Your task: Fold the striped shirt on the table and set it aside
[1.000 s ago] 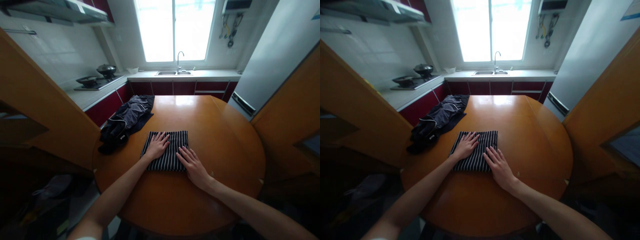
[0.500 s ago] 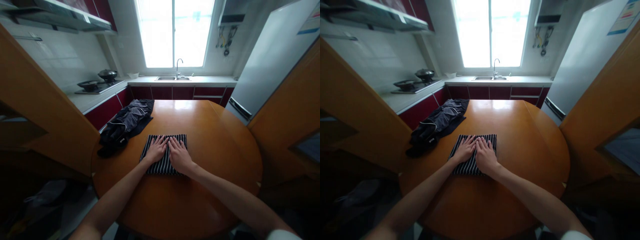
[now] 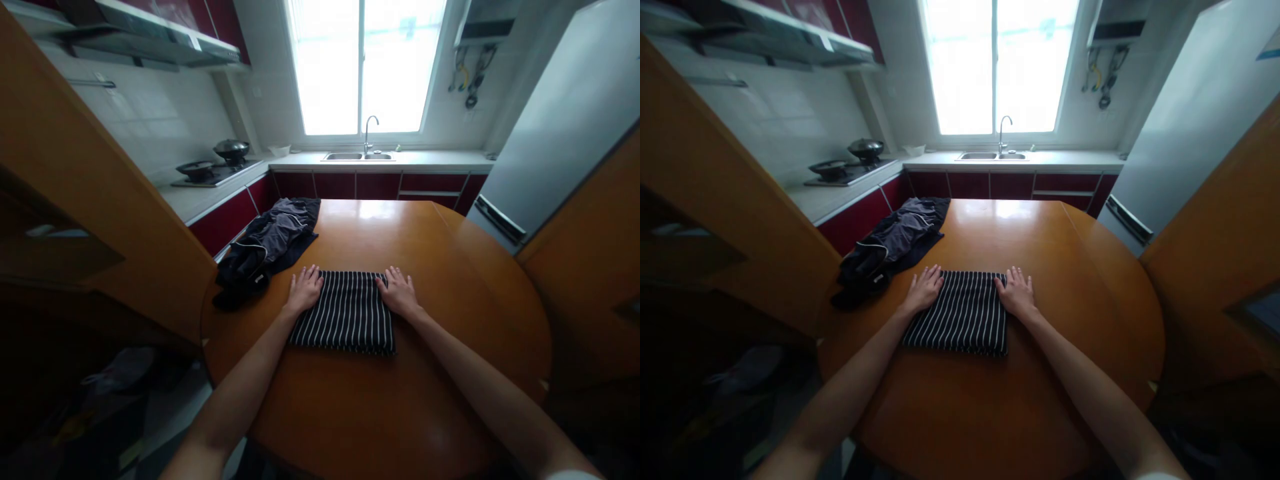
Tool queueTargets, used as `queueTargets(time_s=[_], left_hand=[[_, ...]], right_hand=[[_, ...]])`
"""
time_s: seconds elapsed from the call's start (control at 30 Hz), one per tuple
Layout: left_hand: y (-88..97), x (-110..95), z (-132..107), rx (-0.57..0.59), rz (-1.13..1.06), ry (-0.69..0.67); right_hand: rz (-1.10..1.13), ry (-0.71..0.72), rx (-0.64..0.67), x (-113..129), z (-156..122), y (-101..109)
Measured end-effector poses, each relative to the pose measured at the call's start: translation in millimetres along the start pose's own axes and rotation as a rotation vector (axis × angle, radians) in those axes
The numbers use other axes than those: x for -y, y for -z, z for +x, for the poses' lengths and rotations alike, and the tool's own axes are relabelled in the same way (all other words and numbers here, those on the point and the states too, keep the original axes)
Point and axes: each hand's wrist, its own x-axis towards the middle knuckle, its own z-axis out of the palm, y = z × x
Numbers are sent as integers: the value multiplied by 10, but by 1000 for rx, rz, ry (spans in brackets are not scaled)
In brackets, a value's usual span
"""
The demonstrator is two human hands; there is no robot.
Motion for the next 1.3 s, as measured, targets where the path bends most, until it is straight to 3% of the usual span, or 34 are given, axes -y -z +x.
queueTargets(time_s=[0.1, 0.17, 0.27, 0.33, 0.4, 0.47, 0.57, 0.67, 0.8, 0.93, 1.2, 1.3], left_hand=[[121, 240, 100, -35, -117, 48], [203, 297, 94, -71, -144, 62], [245, 162, -48, -92, -150, -90], [199, -10, -171, -40, -126, -279], [125, -141, -242, 54, -71, -385], [70, -163, -233, 128, -14, -353], [61, -5, -123, 140, 4, -198], [76, 194, -18, 93, -47, -127], [53, 293, 53, -42, -135, -168], [44, 295, 112, -119, -160, -211], [29, 296, 164, -140, -232, -204], [-15, 270, 106, -157, -191, -124]], right_hand=[[117, -3, -93, -197, 46, 0], [229, -12, -176, -237, 35, 32], [312, 76, -280, -107, -98, 102], [273, 213, -291, 77, -266, 125], [186, 357, -248, 278, -467, 115], [88, 442, -178, 446, -665, 84], [-28, 485, -107, 603, -918, 42], [-67, 634, -97, 703, -1128, 13], [-117, 857, -118, 843, -1333, -60], [-215, 800, -59, 934, -1375, -97], [-239, 707, 7, 956, -1333, -64], [-252, 699, 3, 955, -1310, -84]])
